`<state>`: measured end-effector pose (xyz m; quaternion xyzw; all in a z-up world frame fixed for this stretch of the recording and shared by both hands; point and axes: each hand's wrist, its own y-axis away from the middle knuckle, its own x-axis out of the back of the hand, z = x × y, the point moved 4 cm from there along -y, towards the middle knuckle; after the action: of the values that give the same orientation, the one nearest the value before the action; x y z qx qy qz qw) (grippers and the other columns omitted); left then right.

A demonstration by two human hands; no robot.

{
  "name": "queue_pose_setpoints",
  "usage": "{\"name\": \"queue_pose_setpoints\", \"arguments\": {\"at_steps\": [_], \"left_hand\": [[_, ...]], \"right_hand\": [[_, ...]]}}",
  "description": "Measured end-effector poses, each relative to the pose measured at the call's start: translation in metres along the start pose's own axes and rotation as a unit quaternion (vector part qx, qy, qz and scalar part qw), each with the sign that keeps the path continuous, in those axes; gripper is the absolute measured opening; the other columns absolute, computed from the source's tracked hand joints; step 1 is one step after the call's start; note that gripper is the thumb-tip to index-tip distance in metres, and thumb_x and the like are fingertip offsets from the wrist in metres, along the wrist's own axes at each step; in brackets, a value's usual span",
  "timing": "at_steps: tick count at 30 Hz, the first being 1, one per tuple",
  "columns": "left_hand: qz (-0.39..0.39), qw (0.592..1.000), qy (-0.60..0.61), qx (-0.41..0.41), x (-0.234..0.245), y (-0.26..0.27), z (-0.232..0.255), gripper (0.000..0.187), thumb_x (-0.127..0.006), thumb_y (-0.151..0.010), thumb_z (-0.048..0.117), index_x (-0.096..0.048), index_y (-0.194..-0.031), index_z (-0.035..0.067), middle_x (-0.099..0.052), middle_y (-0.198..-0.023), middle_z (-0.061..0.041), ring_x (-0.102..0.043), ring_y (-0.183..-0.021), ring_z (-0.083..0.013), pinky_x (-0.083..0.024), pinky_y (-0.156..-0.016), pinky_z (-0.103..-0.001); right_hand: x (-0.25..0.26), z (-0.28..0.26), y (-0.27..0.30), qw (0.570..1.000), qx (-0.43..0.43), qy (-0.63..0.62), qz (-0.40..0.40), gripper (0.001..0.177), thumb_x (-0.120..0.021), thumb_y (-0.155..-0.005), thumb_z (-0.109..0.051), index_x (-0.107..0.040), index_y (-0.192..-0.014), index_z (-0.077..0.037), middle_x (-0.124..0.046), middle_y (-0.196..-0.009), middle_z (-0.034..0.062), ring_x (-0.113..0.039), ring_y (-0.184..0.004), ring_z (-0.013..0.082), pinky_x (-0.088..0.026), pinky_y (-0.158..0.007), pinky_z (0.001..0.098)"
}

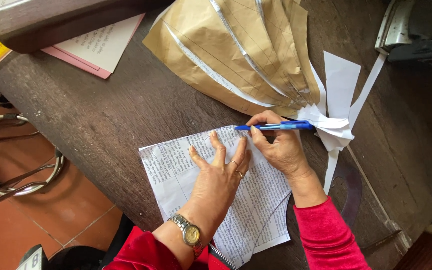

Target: The person traces a curved pattern onto a sheet of printed paper using a blue pen and then cuts along the marked line with scissors. They handle the cut paper and other sheets on a cluttered wooden table.

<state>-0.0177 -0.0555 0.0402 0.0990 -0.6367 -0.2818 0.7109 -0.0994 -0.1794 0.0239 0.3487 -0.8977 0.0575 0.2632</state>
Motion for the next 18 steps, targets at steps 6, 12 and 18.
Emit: {"name": "queue_pose_setpoints", "arguments": {"at_steps": [6, 12, 18], "left_hand": [[-0.003, 1.0, -0.014, 0.009, 0.0, -0.006, 0.001, 0.077, -0.069, -0.079, 0.014, -0.033, -0.146, 0.014, -0.021, -0.15, -0.021, -0.028, -0.127, -0.0647, -0.046, -0.076, -0.078], [0.021, 0.999, 0.024, 0.03, -0.003, -0.005, 0.002, 0.074, -0.068, -0.081, 0.019, -0.034, -0.147, 0.017, -0.023, -0.149, -0.027, -0.025, -0.13, -0.0633, -0.043, -0.08, -0.078], [0.006, 0.999, 0.032, 0.036, -0.005, -0.009, 0.003, 0.073, -0.068, -0.083, 0.021, -0.034, -0.147, 0.019, -0.021, -0.148, -0.034, -0.024, -0.13, -0.0643, -0.042, -0.081, -0.077]], "right_hand": [[-0.01, -0.015, -0.007, 0.997, 0.068, 0.045, -0.015, 0.009, -0.064, -0.085, -0.009, -0.067, -0.093, -0.006, -0.066, -0.079, 0.0133, -0.068, -0.073, 0.0261, -0.058, -0.068, 0.0346], [0.0, -0.002, 0.002, 1.0, 0.024, -0.002, 0.018, 0.01, -0.063, -0.084, -0.006, -0.067, -0.093, -0.005, -0.065, -0.079, 0.0116, -0.069, -0.072, 0.0212, -0.059, -0.068, 0.0306], [-0.007, -0.01, -0.002, 0.997, 0.069, 0.035, 0.01, 0.008, -0.064, -0.085, -0.008, -0.066, -0.092, -0.006, -0.065, -0.077, 0.0124, -0.068, -0.072, 0.0242, -0.059, -0.065, 0.0334]]}}
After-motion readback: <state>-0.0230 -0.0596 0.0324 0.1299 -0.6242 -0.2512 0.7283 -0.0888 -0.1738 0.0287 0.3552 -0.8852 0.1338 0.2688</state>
